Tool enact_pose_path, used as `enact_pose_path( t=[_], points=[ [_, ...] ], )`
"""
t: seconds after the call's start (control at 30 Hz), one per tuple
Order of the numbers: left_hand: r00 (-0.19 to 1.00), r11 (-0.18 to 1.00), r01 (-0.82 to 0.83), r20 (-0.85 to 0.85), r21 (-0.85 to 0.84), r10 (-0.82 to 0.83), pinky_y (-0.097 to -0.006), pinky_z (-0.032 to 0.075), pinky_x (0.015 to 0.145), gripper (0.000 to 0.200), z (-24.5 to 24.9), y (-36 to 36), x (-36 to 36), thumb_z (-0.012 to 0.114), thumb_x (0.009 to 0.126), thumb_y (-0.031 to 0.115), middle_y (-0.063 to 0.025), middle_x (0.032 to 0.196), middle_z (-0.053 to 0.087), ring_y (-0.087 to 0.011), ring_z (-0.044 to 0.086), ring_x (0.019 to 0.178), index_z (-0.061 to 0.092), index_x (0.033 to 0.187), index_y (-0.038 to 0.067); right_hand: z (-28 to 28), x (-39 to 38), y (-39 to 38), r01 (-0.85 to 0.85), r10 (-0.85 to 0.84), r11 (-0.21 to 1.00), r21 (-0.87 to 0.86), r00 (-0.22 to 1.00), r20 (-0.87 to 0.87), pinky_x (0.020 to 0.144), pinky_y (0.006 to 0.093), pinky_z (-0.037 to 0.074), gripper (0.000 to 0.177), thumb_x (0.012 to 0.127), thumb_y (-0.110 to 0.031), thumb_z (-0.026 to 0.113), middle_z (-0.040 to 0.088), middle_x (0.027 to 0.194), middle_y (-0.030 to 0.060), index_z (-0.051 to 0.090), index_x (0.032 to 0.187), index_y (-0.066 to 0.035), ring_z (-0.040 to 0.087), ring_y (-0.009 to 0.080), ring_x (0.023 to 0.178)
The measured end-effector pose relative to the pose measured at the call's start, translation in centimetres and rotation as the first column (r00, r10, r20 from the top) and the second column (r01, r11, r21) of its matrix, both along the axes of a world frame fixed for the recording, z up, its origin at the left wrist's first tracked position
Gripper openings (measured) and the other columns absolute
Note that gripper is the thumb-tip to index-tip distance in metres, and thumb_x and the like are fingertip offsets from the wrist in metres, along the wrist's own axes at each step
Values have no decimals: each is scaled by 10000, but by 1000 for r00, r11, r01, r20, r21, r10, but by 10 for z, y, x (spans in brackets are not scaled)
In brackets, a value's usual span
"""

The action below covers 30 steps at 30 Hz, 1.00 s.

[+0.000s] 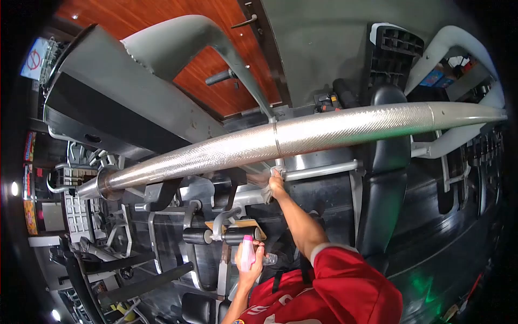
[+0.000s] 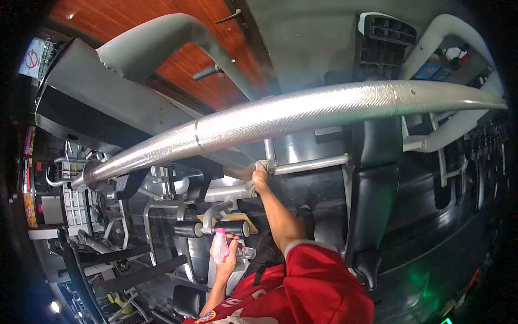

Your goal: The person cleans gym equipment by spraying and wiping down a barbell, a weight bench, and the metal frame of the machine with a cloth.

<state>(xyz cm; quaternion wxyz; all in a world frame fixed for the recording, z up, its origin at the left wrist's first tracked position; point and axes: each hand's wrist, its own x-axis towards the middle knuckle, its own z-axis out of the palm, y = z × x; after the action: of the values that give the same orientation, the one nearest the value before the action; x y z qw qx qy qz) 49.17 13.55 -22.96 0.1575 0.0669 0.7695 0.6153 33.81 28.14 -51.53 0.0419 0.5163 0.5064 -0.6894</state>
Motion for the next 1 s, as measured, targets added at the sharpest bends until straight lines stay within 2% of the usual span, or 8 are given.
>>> enact_pose_path(
  t=[0.1,0.13,0.27,0.6,0.7,0.73,0.9,1.0],
  points=[
    [999,1000,26,23,1,-26,-282,534,559,122,-1,-7,-4,571,865,-32,-125,878,621,-151,623,616,524,977,-23,25,7,-29,200,-205,978,-62,855,-477,1046,310,333,445,908,-47,366,501,1349,134,464,1342,-30,459,202,1243],
    [999,1000,17,48,12,-18,-284,532,558,116,-3,-9,-4,567,867,-32,-126,876,617,-156,623,616,520,973,-24,84,13,-31,274,-85,942,193,752,-654,1085,296,280,446,921,-53,336,481,1363,156,452,1351,-28,425,214,1283],
    [996,997,63,56,54,-66,-289,526,552,128,-3,-12,-8,566,875,-28,-132,873,610,-177,627,614,501,985,-25,161,27,-43,285,-5,904,318,752,-659,1069,346,316,413,957,-86,370,502,1340,163,429,1365,-61,445,283,1279],
    [973,973,230,14,7,-230,-318,541,565,176,-13,-28,-16,558,868,-43,-138,928,594,-192,621,659,499,1031,-10,-70,-9,-21,183,-157,980,72,947,-279,974,302,398,471,883,9,383,580,1249,134,556,1275,-187,534,244,1169],
    [975,976,212,59,44,-215,-299,530,585,220,-3,-20,-18,589,849,-38,-132,920,611,-184,639,650,489,1044,-13,0,-7,9,56,-76,997,-55,840,-537,1033,290,337,393,911,5,379,569,1256,95,556,1251,-86,498,188,1196],
    [974,975,211,68,64,-215,-301,531,599,248,-1,-17,-18,592,846,-38,-132,938,601,-183,641,667,476,1063,-8,13,-15,16,40,-80,997,-70,558,-826,1056,290,309,354,935,-15,376,556,1269,96,524,1256,-15,482,183,1209],
    [913,910,402,-108,96,-392,-280,515,632,401,-13,-4,-30,632,800,-77,-145,999,550,-173,633,723,407,1116,24,204,-8,80,-269,74,963,-9,297,-952,1029,296,345,348,977,-90,390,521,1277,66,453,1311,-18,485,153,1181],
    [902,883,424,-4,200,-432,-281,506,637,433,9,24,-33,654,800,-65,-154,1042,513,-162,624,721,401,1136,38,265,30,94,-349,-136,900,-260,343,-930,1070,307,322,404,979,-99,379,459,1348,90,370,1375,-20,430,165,1254]
  ],
)
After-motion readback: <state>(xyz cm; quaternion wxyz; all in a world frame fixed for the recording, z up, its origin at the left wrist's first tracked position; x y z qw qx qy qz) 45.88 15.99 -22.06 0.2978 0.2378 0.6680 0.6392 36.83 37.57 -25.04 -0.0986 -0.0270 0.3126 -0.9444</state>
